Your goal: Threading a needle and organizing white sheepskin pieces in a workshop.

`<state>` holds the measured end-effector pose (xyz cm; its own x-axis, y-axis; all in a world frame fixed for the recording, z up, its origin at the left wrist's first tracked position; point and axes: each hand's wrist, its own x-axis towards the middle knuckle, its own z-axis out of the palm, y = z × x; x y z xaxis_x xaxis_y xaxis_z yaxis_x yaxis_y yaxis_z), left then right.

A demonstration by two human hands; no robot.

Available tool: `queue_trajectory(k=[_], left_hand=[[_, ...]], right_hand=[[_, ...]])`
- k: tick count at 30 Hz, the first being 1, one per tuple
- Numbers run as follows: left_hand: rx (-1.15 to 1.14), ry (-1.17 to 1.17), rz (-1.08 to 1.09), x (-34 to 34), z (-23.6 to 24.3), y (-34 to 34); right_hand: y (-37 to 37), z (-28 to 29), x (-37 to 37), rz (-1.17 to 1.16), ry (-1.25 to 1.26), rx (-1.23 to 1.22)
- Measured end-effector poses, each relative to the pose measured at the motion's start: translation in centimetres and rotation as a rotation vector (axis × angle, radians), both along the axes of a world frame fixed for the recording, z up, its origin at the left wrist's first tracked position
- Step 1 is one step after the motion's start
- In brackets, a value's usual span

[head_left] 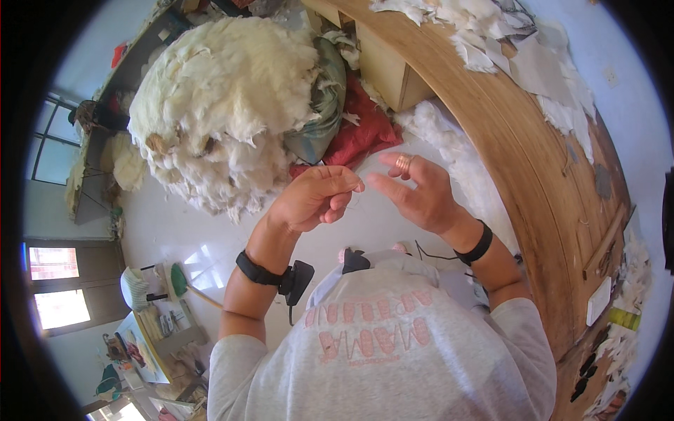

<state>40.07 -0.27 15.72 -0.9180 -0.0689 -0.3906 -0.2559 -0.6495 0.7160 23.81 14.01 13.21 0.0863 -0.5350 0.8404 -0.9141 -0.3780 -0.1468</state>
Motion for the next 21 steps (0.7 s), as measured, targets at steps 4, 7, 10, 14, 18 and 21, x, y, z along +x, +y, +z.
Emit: queue_trajectory(k=[4, 7, 10, 14, 18, 21], left_hand=[[0.015, 0.024, -0.02, 0.4, -0.2, -0.2], [0.023, 0.031, -0.011, 0.8, -0.3, -0.2], [-0.049, 0.013, 0.015, 1.2, -0.2, 0.0], [-0.219, -0.01, 0.12, 1.6, 0.0, 0.8], [-0.359, 0.008, 0.142, 1.7, 0.2, 0.5], [-0.372, -0.018, 0.125, 1.9, 0.2, 0.2]], right_hand=[[-0.7, 1.8, 1.1, 0.067, 0.115, -0.056], [-0.8, 2.1, 1.8, 0.054, 0.148, -0.043], [-0.7, 1.3, 2.3, 0.048, 0.162, 0.015], [-0.7, 0.9, 3.4, 0.221, -0.716, 0.353], [-1.6, 1.7, 3.6, 0.37, -1.642, 0.751], [-2.2, 2.0, 3.8, 0.294, -1.485, 0.782]])
